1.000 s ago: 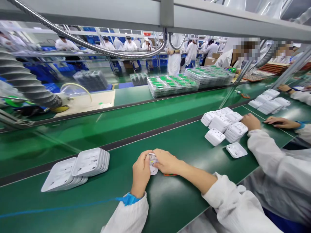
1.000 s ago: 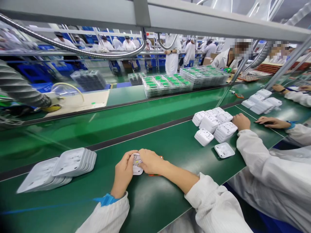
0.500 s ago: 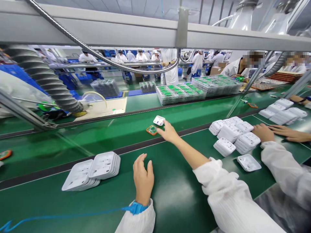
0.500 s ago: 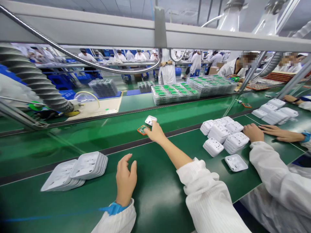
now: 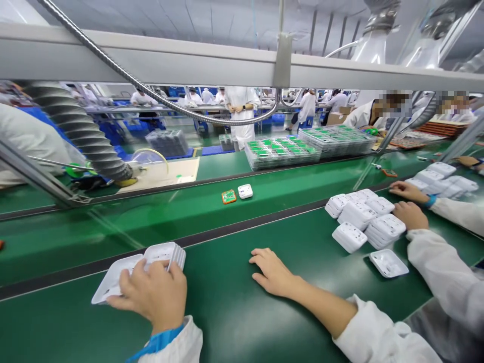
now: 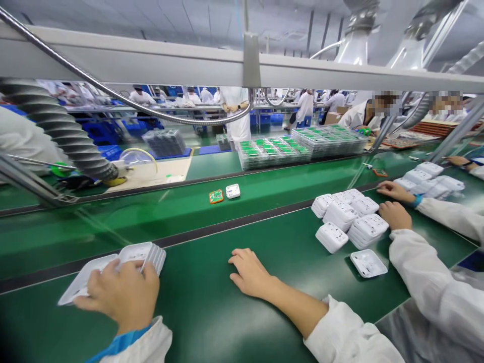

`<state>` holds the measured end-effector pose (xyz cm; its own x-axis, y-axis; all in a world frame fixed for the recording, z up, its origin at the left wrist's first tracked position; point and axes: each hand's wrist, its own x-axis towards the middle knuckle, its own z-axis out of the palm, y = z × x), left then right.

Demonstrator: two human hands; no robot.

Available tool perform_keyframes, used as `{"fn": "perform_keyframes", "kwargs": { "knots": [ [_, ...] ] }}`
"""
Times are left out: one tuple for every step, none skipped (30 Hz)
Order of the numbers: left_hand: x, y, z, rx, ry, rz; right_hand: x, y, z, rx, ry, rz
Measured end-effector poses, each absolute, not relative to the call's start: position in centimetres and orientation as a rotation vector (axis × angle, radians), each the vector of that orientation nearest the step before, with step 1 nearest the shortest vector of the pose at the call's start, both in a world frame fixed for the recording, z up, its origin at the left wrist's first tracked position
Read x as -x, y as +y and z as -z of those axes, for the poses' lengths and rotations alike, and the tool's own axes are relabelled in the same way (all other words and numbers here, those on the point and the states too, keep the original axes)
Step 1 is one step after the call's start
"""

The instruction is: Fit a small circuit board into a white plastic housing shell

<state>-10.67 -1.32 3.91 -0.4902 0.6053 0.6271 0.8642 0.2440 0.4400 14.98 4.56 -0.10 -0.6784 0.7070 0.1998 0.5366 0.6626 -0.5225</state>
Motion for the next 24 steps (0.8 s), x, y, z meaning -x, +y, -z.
{"fn": "perform_keyframes", "kwargs": {
  "knots": [
    [10.7, -1.2, -3.7, 1.260, -2.155, 1.063, -14.9, 4.6, 0.2, 0.979, -2.484, -0.596],
    [10.5, -1.1, -3.6, 1.196, -2.116, 1.024, -14.8, 4.7, 0.3, 0.976, -2.478, -0.589],
    [10.2, -1.0, -3.6, 1.164, -2.079, 0.992, -14.7, 4.8, 0.5, 0.972, -2.474, -0.582],
    [9.8, -0.9, -3.5, 1.177, -2.050, 0.973, -14.7, 4.8, 0.6, 0.966, -2.472, -0.576],
    [9.1, -0.9, -3.5, 1.197, -2.024, 0.963, -14.7, 4.8, 0.7, 0.961, -2.472, -0.571],
    [8.4, -0.8, -3.4, 1.231, -1.999, 0.953, -14.7, 4.8, 0.7, 0.957, -2.472, -0.566],
    [7.4, -0.8, -3.2, 1.288, -1.979, 0.937, -14.7, 4.9, 0.8, 0.954, -2.472, -0.561],
    [6.4, -0.7, -3.0, 1.355, -1.961, 0.918, -14.7, 4.9, 0.8, 0.950, -2.473, -0.554],
    [5.4, -0.7, -2.7, 1.454, -1.949, 0.882, -14.7, 4.9, 0.8, 0.948, -2.474, -0.547],
    [4.4, -0.6, -2.3, 1.567, -1.949, 0.825, -14.7, 5.0, 0.9, 0.946, -2.475, -0.540],
    [3.6, -0.6, -1.9, 1.648, -1.956, 0.750, -14.6, 5.0, 0.9, 0.945, -2.476, -0.531],
    [2.9, -0.5, -1.4, 1.702, -1.977, 0.670, -14.6, 5.0, 0.9, 0.945, -2.476, -0.524],
    [2.5, -0.4, -1.0, 1.730, -2.001, 0.597, -14.5, 5.1, 1.0, 0.945, -2.477, -0.518],
    [2.3, -0.3, -0.6, 1.736, -2.028, 0.536, -14.5, 5.1, 1.0, 0.945, -2.479, -0.514],
    [2.4, -0.3, -0.3, 1.727, -2.056, 0.490, -14.4, 5.1, 1.0, 0.945, -2.479, -0.509],
    [2.5, -0.2, -0.1, 1.708, -2.080, 0.462, -14.3, 5.1, 1.1, 0.943, -2.480, -0.502],
    [2.7, -0.2, 0.1, 1.687, -2.095, 0.454, -14.2, 5.1, 1.1, 0.943, -2.480, -0.496],
    [2.9, -0.2, 0.2, 1.671, -2.098, 0.469, -14.1, 5.2, 1.1, 0.944, -2.479, -0.489],
    [3.0, -0.1, 0.3, 1.671, -2.083, 0.510, -14.0, 5.3, 1.1, 0.949, -2.478, -0.480],
    [3.0, -0.1, 0.3, 1.696, -2.046, 0.577, -13.8, 5.4, 1.2, 0.955, -2.476, -0.470],
    [2.8, 0.0, 0.4, 1.745, -1.988, 0.665, -13.6, 5.6, 1.3, 0.961, -2.474, -0.457],
    [2.4, 0.0, 0.5, 1.813, -1.919, 0.759, -13.3, 5.9, 1.5, 0.969, -2.474, -0.440],
    [1.8, 0.1, 0.6, 1.899, -1.844, 0.842, -12.9, 6.2, 1.6, 0.982, -2.478, -0.418],
    [1.1, 0.1, 0.7, 1.988, -1.769, 0.906, -12.6, 6.5, 1.8, 1.000, -2.489, -0.389]
  ]
}}
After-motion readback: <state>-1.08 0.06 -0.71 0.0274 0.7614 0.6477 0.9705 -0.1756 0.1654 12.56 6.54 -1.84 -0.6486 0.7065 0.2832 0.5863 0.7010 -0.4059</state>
